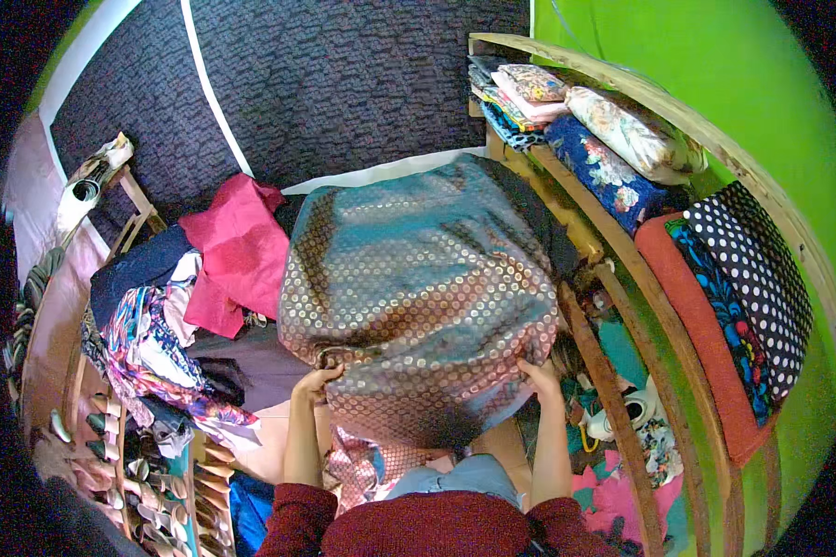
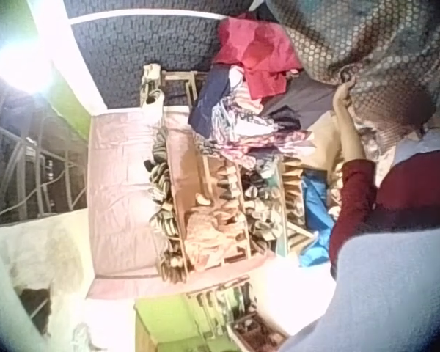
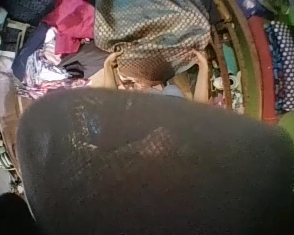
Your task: Unfolding, smoothing out, and folding a large patterned piece of fabric on a flat surface.
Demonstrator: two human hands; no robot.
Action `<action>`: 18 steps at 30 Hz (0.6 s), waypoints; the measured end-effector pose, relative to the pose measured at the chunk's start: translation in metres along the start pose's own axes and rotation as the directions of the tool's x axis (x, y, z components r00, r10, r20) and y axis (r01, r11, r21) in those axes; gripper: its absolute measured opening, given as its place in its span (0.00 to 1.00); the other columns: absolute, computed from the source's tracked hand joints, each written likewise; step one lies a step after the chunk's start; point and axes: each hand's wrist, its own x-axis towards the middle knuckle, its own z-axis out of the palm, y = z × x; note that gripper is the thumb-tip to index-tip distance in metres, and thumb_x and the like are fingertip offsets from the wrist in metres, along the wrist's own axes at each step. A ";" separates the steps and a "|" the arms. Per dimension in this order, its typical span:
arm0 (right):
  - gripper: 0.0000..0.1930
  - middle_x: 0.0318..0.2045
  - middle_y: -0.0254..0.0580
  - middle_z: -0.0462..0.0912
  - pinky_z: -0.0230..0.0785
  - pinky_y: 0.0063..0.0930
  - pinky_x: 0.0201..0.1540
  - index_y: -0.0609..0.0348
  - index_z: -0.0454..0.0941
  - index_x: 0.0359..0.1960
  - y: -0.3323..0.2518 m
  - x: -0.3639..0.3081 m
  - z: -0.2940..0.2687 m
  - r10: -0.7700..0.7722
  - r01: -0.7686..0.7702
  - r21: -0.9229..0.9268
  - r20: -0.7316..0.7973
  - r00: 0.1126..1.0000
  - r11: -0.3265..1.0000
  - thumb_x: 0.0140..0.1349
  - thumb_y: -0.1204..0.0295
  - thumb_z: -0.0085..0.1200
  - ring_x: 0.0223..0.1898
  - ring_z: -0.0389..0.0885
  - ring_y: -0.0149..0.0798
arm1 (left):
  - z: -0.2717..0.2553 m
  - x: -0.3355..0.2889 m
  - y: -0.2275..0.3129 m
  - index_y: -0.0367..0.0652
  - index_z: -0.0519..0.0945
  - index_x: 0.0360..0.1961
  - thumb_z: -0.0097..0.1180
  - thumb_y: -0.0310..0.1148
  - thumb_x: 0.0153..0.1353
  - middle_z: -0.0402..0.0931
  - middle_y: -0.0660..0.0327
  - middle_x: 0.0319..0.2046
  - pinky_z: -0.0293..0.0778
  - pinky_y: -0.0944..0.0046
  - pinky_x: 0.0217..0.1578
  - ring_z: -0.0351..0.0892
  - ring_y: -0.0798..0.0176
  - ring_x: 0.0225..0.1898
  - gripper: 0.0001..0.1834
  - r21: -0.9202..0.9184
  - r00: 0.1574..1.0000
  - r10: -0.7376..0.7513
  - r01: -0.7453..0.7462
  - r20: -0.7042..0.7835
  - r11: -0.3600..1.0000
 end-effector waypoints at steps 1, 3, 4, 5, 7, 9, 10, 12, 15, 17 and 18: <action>0.30 0.49 0.46 0.66 0.58 0.29 0.49 0.66 0.59 0.53 0.028 0.014 -0.013 -0.177 0.173 0.109 0.028 0.984 0.979 0.47 0.73 0.57 0.49 0.66 0.37 | 0.005 -0.002 0.004 0.45 0.77 0.32 0.55 0.41 0.52 0.73 0.68 0.28 0.64 0.71 0.26 0.70 0.72 0.29 0.12 0.053 0.999 0.032 -0.031 -0.016 0.998; 0.34 0.53 0.45 0.62 0.55 0.29 0.52 0.65 0.54 0.56 0.031 -0.004 -0.008 -0.326 0.335 0.075 -0.113 0.939 0.939 0.47 0.73 0.57 0.52 0.63 0.38 | 0.001 -0.007 0.011 0.45 0.75 0.36 0.54 0.43 0.52 0.73 0.66 0.29 0.66 0.69 0.26 0.70 0.71 0.30 0.15 0.110 1.000 -0.009 0.011 -0.013 0.994; 0.38 0.56 0.45 0.57 0.52 0.28 0.54 0.64 0.49 0.58 0.028 -0.015 -0.006 -0.460 0.479 0.017 -0.246 0.853 0.878 0.47 0.72 0.57 0.54 0.59 0.39 | -0.002 -0.008 0.012 0.45 0.73 0.40 0.54 0.44 0.52 0.73 0.65 0.31 0.68 0.68 0.25 0.71 0.70 0.31 0.18 0.165 0.998 -0.056 0.057 -0.013 0.985; 0.43 0.60 0.42 0.48 0.48 0.29 0.57 0.60 0.42 0.61 0.022 -0.028 -0.007 -0.508 0.529 0.196 -0.149 0.848 0.826 0.46 0.71 0.59 0.59 0.52 0.40 | 0.001 -0.009 0.007 0.44 0.72 0.42 0.53 0.46 0.53 0.73 0.65 0.32 0.68 0.67 0.26 0.70 0.71 0.32 0.20 0.012 0.999 0.014 -0.014 0.034 1.000; 0.43 0.61 0.43 0.47 0.45 0.30 0.59 0.59 0.45 0.61 0.005 -0.046 -0.014 -0.561 0.584 0.014 -0.261 0.786 0.812 0.45 0.69 0.60 0.60 0.49 0.40 | 0.012 -0.017 0.016 0.43 0.72 0.42 0.53 0.45 0.53 0.73 0.65 0.33 0.68 0.67 0.26 0.70 0.71 0.32 0.20 0.014 0.998 0.055 -0.054 -0.036 0.998; 0.42 0.60 0.42 0.49 0.46 0.29 0.58 0.60 0.48 0.60 -0.008 -0.050 -0.022 -0.649 0.669 -0.014 -0.257 0.716 0.743 0.45 0.66 0.60 0.60 0.49 0.39 | 0.022 -0.022 0.028 0.42 0.71 0.43 0.53 0.45 0.53 0.72 0.64 0.35 0.69 0.67 0.28 0.70 0.70 0.34 0.21 -0.037 0.984 0.146 -0.150 -0.099 0.988; 0.42 0.60 0.42 0.49 0.46 0.29 0.58 0.60 0.48 0.60 -0.020 -0.051 -0.024 -0.647 0.667 -0.017 -0.262 0.716 0.745 0.45 0.66 0.60 0.60 0.49 0.39 | 0.025 -0.026 0.035 0.42 0.71 0.44 0.53 0.45 0.53 0.72 0.63 0.36 0.69 0.65 0.29 0.71 0.68 0.36 0.22 -0.100 0.982 0.143 -0.156 -0.127 0.983; 0.42 0.60 0.44 0.51 0.45 0.31 0.59 0.58 0.51 0.59 -0.045 -0.056 -0.018 -0.698 0.718 0.186 -0.167 0.696 0.671 0.42 0.68 0.61 0.59 0.51 0.40 | 0.008 -0.026 0.038 0.43 0.73 0.41 0.54 0.47 0.52 0.73 0.63 0.34 0.69 0.67 0.26 0.72 0.69 0.32 0.21 -0.303 0.940 0.317 -0.340 -0.123 0.890; 0.46 0.60 0.40 0.49 0.45 0.28 0.58 0.53 0.45 0.61 -0.052 -0.056 -0.021 -0.687 0.623 0.387 0.037 0.726 0.679 0.40 0.70 0.62 0.59 0.51 0.37 | 0.000 -0.033 0.049 0.42 0.75 0.35 0.56 0.44 0.50 0.74 0.67 0.25 0.67 0.75 0.20 0.73 0.74 0.22 0.18 -0.364 0.954 0.294 -0.294 -0.055 0.884; 0.50 0.62 0.38 0.43 0.42 0.28 0.60 0.47 0.37 0.62 -0.043 -0.046 -0.026 -0.700 0.647 0.307 0.107 0.706 0.698 0.41 0.78 0.58 0.61 0.46 0.35 | 0.027 -0.044 0.047 0.41 0.74 0.35 0.58 0.41 0.49 0.74 0.66 0.24 0.66 0.75 0.17 0.72 0.73 0.20 0.17 -0.390 0.924 0.349 -0.383 -0.158 0.837; 0.50 0.62 0.38 0.43 0.42 0.28 0.60 0.47 0.37 0.62 -0.041 -0.046 -0.024 -0.705 0.649 0.314 0.106 0.701 0.693 0.41 0.78 0.58 0.61 0.46 0.35 | 0.034 -0.052 0.044 0.40 0.73 0.36 0.60 0.36 0.47 0.74 0.66 0.23 0.65 0.75 0.15 0.71 0.72 0.19 0.16 -0.379 0.852 0.512 -0.513 -0.111 0.770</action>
